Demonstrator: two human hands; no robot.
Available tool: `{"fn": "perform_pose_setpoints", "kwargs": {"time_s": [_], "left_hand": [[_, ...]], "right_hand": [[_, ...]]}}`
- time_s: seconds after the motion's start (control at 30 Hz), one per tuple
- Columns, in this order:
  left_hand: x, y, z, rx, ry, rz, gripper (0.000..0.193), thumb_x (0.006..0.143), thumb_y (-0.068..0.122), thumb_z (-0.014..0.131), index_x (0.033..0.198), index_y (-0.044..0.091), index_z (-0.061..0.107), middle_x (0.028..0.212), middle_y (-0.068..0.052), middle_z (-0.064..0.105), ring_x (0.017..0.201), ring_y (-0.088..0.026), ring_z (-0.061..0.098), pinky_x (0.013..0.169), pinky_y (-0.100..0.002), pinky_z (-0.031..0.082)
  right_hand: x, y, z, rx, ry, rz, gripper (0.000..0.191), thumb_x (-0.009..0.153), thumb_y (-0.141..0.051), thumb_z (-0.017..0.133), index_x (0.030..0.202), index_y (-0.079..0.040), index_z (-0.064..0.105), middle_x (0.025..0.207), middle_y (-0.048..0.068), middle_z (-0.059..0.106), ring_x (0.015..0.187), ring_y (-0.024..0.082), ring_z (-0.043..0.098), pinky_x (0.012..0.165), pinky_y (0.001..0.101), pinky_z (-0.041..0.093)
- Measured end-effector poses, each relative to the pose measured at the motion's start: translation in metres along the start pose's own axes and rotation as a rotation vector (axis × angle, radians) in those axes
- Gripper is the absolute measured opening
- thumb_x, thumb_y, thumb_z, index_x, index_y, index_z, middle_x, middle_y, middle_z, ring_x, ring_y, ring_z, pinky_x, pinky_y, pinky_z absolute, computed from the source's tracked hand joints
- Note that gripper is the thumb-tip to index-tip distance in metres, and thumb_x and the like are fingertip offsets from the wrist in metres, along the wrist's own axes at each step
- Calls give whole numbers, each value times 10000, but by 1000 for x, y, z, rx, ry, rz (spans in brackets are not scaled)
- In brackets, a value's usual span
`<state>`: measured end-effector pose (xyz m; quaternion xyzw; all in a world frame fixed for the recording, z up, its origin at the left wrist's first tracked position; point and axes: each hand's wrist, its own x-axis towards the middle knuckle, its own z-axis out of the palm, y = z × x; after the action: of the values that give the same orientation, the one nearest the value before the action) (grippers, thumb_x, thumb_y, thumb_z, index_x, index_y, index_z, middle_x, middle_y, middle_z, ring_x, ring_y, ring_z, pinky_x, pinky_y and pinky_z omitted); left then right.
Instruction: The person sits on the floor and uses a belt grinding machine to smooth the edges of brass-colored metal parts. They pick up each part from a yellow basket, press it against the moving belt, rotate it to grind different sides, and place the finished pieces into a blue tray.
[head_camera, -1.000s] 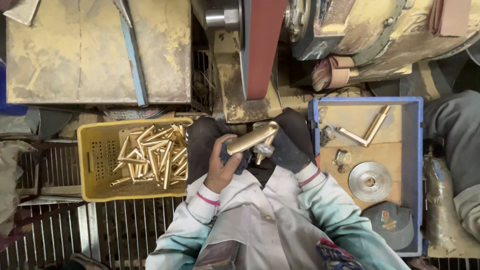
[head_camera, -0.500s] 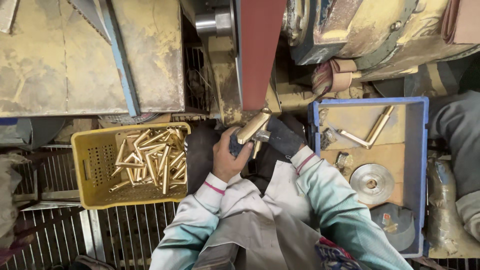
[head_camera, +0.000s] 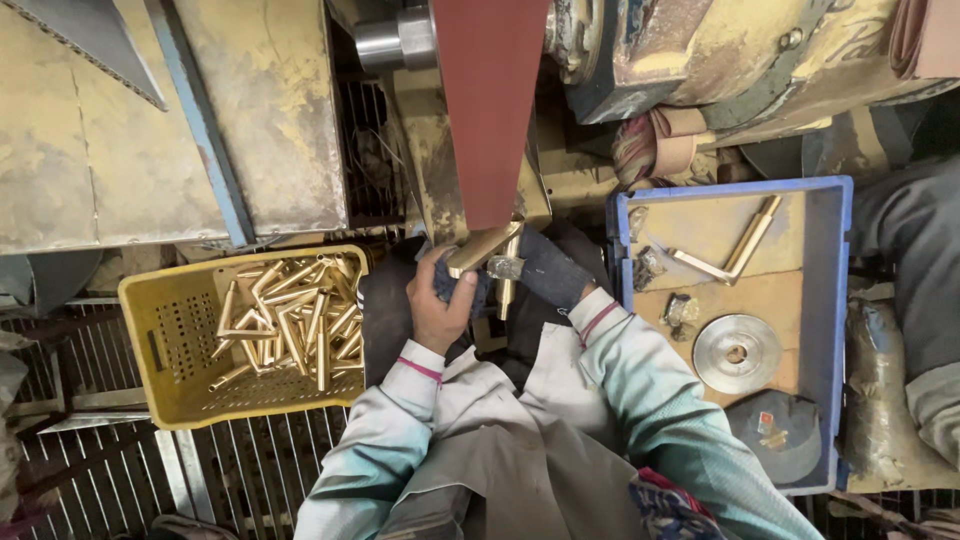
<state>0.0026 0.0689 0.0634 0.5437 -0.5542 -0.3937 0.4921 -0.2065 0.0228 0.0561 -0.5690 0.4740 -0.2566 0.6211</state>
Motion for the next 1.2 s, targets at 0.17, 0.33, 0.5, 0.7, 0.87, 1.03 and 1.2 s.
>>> {"fn": "perform_pose_setpoints", "kwargs": {"time_s": [0.17, 0.33, 0.5, 0.7, 0.87, 1.03, 1.2], "left_hand": [[6, -22, 0, -88, 42, -104, 416, 998, 303, 656, 1265, -9, 590, 1091, -123, 712, 1011, -213, 690, 918, -326, 546], [9, -43, 3, -134, 123, -175, 428, 1050, 364, 580, 1243, -17, 604, 1137, -92, 669, 1071, -181, 614, 985, -311, 484], [15, -56, 5, -138, 183, -306, 449, 1063, 403, 559, 1193, -21, 630, 1145, -100, 663, 1083, -175, 589, 999, -302, 461], [27, -57, 10, -271, 223, -412, 533, 1064, 444, 522, 1248, -50, 603, 1150, -87, 651, 1078, -164, 578, 985, -296, 455], [38, -51, 15, -503, 237, -496, 546, 1093, 430, 487, 1262, -75, 603, 1161, -94, 644, 1064, -169, 571, 969, -310, 458], [54, -42, 22, -554, 255, -519, 552, 1082, 430, 466, 1292, -64, 591, 1218, -103, 641, 1125, -180, 578, 1016, -317, 452], [67, -38, 29, -608, 294, -683, 585, 1068, 443, 463, 1342, -67, 548, 1286, -122, 605, 1173, -188, 562, 1037, -321, 446]], "right_hand": [[0, -2, 5, -20, 56, 22, 517, 939, -235, 729, 1372, -26, 538, 1285, 109, 651, 1168, 199, 606, 1022, 360, 500], [-2, -10, 11, 12, 112, 82, 477, 931, -179, 717, 1355, -33, 554, 1251, 111, 666, 1149, 199, 614, 1005, 362, 516], [-3, -20, 15, -9, 150, 40, 497, 905, -135, 716, 1361, -16, 557, 1268, 116, 662, 1170, 200, 616, 1011, 361, 507], [-4, -29, 18, -44, 188, 123, 497, 895, -145, 732, 1335, 2, 555, 1196, 136, 680, 1084, 207, 634, 944, 369, 526], [-3, -35, 20, -175, 235, 168, 450, 874, -216, 787, 1221, 17, 618, 1037, 171, 699, 930, 254, 671, 823, 399, 553], [-1, -38, 22, -265, 269, 249, 502, 860, -297, 816, 1176, 28, 601, 989, 192, 702, 904, 281, 695, 776, 421, 555], [-1, -40, 25, -147, 302, 209, 547, 832, -341, 788, 1174, 33, 582, 990, 220, 727, 910, 350, 735, 775, 417, 568]]}}
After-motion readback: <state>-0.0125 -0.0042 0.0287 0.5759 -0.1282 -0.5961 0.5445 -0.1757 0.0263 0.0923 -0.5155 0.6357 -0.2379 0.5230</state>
